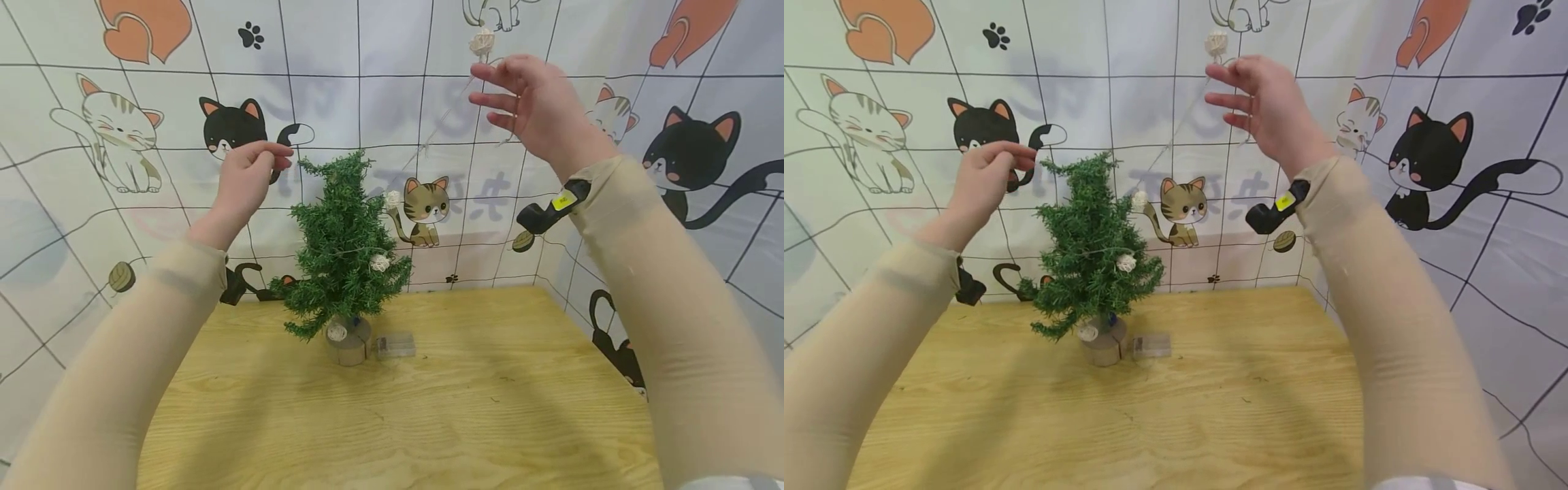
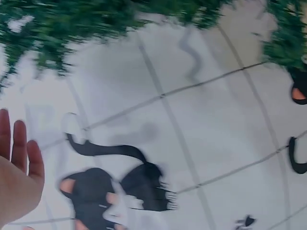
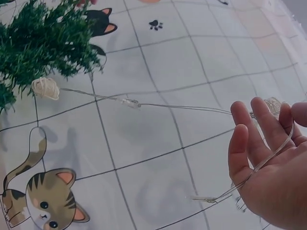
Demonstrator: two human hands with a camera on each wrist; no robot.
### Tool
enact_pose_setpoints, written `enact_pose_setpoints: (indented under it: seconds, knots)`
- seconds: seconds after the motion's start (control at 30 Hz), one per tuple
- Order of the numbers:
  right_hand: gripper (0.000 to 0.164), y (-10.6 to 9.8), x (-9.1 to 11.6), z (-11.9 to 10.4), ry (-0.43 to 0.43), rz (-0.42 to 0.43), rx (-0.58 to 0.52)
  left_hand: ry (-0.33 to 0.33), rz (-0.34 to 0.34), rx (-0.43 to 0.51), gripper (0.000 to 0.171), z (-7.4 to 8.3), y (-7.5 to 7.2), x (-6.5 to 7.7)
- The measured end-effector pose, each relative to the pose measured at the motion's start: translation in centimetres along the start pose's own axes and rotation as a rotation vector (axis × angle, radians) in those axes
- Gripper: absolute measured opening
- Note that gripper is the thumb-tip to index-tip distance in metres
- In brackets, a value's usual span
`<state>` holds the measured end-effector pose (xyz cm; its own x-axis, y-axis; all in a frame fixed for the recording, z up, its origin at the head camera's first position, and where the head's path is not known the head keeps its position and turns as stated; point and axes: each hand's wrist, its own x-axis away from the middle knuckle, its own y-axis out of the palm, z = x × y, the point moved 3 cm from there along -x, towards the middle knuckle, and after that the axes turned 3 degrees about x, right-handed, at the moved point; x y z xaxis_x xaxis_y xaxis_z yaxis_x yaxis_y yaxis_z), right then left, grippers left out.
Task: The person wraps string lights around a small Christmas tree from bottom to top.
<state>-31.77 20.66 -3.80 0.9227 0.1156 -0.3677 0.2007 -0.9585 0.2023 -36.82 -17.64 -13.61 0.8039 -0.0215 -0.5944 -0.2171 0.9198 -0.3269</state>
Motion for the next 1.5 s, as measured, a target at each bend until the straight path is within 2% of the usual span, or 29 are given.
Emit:
enact_pose_setpoints:
  seconds: [0.13,0.3,0.5,0.6,0.7,0.9,1.07,1.23,1.33,1.5]
  knots:
    - [0.012,1.5,0.7,-1.2,-0.038,-0.032,0.023,0.085,0.029,0.001,0.041,3.0,0.3,-0.1]
    - [0.011,3.8,2.1,-2.0,-0.109,-0.106,0.079,0.176,-0.02,-0.024,0.034,6.5,1.4,0.4]
    - [0.015,6.6,3.8,-2.2,-0.151,-0.204,0.152,0.191,-0.186,-0.037,0.038,9.7,2.9,1.3]
    - [0.018,7.5,4.5,-2.1,-0.177,-0.255,0.219,0.196,-0.291,-0.048,0.046,10.8,4.0,1.9]
    - [0.019,8.3,5.1,-1.9,-0.197,-0.308,0.275,0.229,-0.382,-0.05,0.05,11.7,4.9,2.5]
    - [0.016,9.7,5.7,-1.8,-0.207,-0.426,0.308,0.282,-0.505,-0.084,0.05,12.4,5.9,3.7]
    - [0.018,10.4,5.9,-1.9,-0.235,-0.496,0.342,0.29,-0.552,-0.126,0.033,12.3,5.9,4.0]
    - [0.019,10.0,5.8,-1.7,-0.219,-0.506,0.354,0.289,-0.521,-0.174,0.022,12.1,6.2,4.3]
    - [0.02,9.4,5.5,-1.5,-0.207,-0.487,0.351,0.264,-0.49,-0.161,0.021,12.0,7.0,4.6]
    - [0.02,8.4,5.0,-1.0,-0.202,-0.468,0.345,0.226,-0.483,-0.156,0.019,11.9,8.3,5.2]
